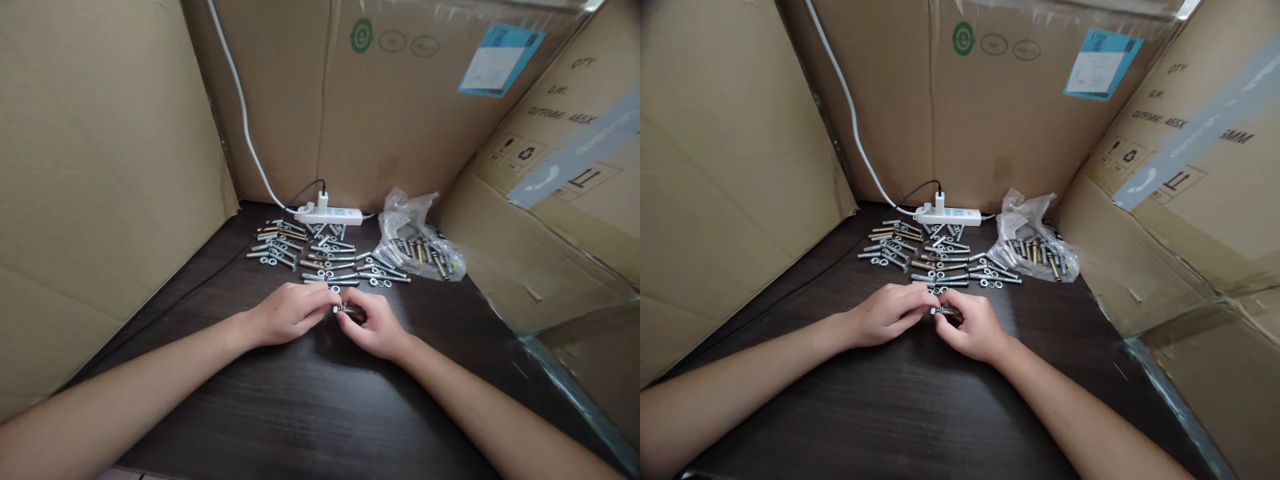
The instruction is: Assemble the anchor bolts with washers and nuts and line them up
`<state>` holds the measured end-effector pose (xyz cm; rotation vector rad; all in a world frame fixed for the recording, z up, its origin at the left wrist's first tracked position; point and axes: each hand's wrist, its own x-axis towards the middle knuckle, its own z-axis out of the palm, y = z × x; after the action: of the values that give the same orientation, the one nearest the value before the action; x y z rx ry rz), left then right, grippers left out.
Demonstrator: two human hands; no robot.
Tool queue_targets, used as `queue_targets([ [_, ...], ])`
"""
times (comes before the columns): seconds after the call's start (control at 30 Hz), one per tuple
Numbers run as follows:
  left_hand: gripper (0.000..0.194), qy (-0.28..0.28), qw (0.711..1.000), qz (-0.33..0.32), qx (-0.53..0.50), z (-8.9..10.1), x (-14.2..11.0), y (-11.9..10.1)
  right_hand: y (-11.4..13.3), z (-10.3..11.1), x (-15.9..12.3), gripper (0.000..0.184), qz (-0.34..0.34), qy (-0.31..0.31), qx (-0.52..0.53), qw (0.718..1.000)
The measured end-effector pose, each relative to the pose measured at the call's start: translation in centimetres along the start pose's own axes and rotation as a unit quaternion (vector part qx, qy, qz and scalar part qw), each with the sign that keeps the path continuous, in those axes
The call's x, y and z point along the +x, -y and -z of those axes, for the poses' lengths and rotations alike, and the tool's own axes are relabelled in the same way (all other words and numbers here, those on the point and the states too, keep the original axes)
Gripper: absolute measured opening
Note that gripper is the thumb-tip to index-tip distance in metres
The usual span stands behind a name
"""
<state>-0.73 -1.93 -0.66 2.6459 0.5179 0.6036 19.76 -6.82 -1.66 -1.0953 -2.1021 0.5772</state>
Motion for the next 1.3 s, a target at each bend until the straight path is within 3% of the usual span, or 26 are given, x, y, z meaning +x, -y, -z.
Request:
queue_targets([
  [0.63,0.016,-0.014,0.998,0.013,0.062,0.1,0.2,-1.1,0.3,-0.1,0.2,0.006,-0.020,-0.027,0.009,0.999],
  [0.97,0.015,0.037,0.996,0.017,0.080,0.3,0.4,-1.0,0.1,-0.1,0.0,0.005,-0.003,-0.019,0.005,1.000],
  [1.3,0.019,0.043,0.995,0.028,0.090,0.2,0.3,-1.0,0.1,-0.2,0.1,0.005,-0.005,-0.016,0.003,1.000],
])
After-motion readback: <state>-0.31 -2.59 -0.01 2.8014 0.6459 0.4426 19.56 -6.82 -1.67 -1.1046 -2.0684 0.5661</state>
